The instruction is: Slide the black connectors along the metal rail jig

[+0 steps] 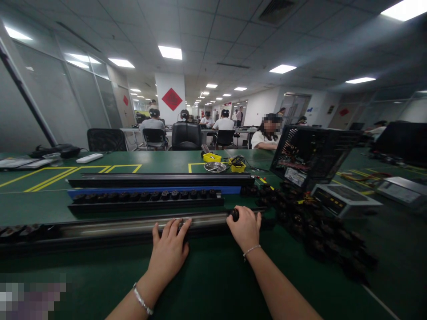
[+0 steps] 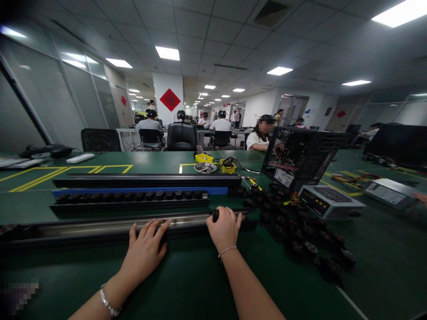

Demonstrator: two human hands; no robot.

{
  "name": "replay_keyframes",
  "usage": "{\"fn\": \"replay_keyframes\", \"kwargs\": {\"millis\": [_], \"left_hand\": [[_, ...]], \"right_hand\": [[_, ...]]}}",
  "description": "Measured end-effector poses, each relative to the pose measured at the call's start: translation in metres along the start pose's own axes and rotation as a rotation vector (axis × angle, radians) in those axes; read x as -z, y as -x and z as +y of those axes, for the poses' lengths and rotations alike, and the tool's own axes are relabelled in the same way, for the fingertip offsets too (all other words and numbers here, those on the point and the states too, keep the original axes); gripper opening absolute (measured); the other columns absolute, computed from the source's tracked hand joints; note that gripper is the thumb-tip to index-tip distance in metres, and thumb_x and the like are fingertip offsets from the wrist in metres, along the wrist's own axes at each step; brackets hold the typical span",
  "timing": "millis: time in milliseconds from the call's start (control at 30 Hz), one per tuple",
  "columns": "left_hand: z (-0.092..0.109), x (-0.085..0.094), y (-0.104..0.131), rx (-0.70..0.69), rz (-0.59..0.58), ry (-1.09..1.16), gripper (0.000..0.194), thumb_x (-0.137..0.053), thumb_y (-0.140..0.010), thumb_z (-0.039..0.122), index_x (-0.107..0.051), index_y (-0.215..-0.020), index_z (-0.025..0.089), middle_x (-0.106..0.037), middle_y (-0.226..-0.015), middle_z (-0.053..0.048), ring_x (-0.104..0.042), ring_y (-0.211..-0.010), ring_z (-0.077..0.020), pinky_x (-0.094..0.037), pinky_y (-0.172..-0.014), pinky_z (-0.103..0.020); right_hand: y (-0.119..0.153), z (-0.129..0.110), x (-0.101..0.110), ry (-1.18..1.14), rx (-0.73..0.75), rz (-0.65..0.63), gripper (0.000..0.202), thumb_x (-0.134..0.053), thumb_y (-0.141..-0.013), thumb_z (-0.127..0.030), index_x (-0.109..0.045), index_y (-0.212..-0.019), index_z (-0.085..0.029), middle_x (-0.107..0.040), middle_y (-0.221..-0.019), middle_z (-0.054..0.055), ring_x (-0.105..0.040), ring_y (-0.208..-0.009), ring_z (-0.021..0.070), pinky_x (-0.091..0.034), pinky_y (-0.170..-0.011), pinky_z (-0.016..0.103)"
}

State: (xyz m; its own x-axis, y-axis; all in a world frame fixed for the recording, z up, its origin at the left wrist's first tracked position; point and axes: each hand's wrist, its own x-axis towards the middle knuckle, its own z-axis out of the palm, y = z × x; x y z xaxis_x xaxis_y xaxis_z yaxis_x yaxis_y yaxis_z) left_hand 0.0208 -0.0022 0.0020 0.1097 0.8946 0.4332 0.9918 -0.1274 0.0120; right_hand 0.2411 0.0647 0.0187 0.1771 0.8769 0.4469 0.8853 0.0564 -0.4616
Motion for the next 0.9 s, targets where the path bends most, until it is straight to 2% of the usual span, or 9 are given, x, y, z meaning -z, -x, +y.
{"fn": "replay_keyframes", "kwargs": {"millis": [233,333,467,567,700,900], "left_hand": [[0.0,0.0,0.0,0.007,-0.014,0.005,0.059,-0.045,-0.079,0.021,-0.037,-0.135,0.033,-0.054,-0.128,-0.007,-0.044,-0.121,-0.0274,-0.013,-0.105,-0.063],[0.001,0.001,0.0,0.01,-0.014,0.011,0.058,-0.044,-0.079,0.02,-0.038,-0.135,0.033,-0.054,-0.127,-0.007,-0.044,-0.121,-0.0271,-0.013,-0.106,-0.063],[0.002,0.002,0.0,0.013,-0.015,0.014,0.058,-0.044,-0.079,0.02,-0.038,-0.135,0.033,-0.054,-0.128,-0.007,-0.044,-0.12,-0.0272,-0.012,-0.106,-0.063],[0.002,0.002,0.0,0.013,-0.012,0.011,0.058,-0.044,-0.079,0.02,-0.038,-0.135,0.033,-0.054,-0.128,-0.007,-0.045,-0.12,-0.0272,-0.012,-0.106,-0.063],[0.002,0.003,0.0,0.012,-0.01,0.008,0.057,-0.044,-0.079,0.02,-0.04,-0.134,0.033,-0.055,-0.127,-0.006,-0.045,-0.12,-0.0266,-0.013,-0.106,-0.062],[0.002,0.003,0.001,0.013,-0.014,0.005,0.057,-0.043,-0.079,0.02,-0.04,-0.134,0.032,-0.055,-0.127,-0.006,-0.045,-0.12,-0.0266,-0.014,-0.105,-0.061]], "right_hand": [[-0.007,0.017,0.006,0.073,-0.086,-0.016,0.029,-0.046,-0.075,-0.031,-0.061,-0.099,-0.022,-0.062,-0.113,0.006,-0.038,-0.123,0.0289,-0.007,-0.103,0.064],[-0.01,0.026,0.009,0.125,-0.117,0.017,0.037,-0.046,-0.075,-0.032,-0.059,-0.109,-0.024,-0.056,-0.124,0.006,-0.033,-0.127,0.0297,-0.011,-0.101,0.066],[-0.015,0.04,0.013,0.18,-0.169,0.045,0.04,-0.045,-0.076,-0.033,-0.059,-0.113,-0.025,-0.054,-0.127,0.006,-0.033,-0.127,0.0296,-0.016,-0.101,0.064],[-0.02,0.051,0.016,0.199,-0.199,0.077,0.044,-0.045,-0.075,-0.034,-0.057,-0.116,-0.023,-0.053,-0.128,0.007,-0.035,-0.125,0.0294,-0.022,-0.102,0.057],[-0.025,0.062,0.017,0.171,-0.172,0.089,0.049,-0.047,-0.073,-0.032,-0.056,-0.118,-0.016,-0.054,-0.125,0.012,-0.043,-0.118,0.0261,-0.033,-0.099,0.038],[-0.026,0.061,0.018,0.138,-0.177,0.128,0.054,-0.05,-0.07,-0.03,-0.052,-0.121,-0.011,-0.058,-0.119,0.013,-0.048,-0.112,0.0262,-0.034,-0.098,0.034]]}}
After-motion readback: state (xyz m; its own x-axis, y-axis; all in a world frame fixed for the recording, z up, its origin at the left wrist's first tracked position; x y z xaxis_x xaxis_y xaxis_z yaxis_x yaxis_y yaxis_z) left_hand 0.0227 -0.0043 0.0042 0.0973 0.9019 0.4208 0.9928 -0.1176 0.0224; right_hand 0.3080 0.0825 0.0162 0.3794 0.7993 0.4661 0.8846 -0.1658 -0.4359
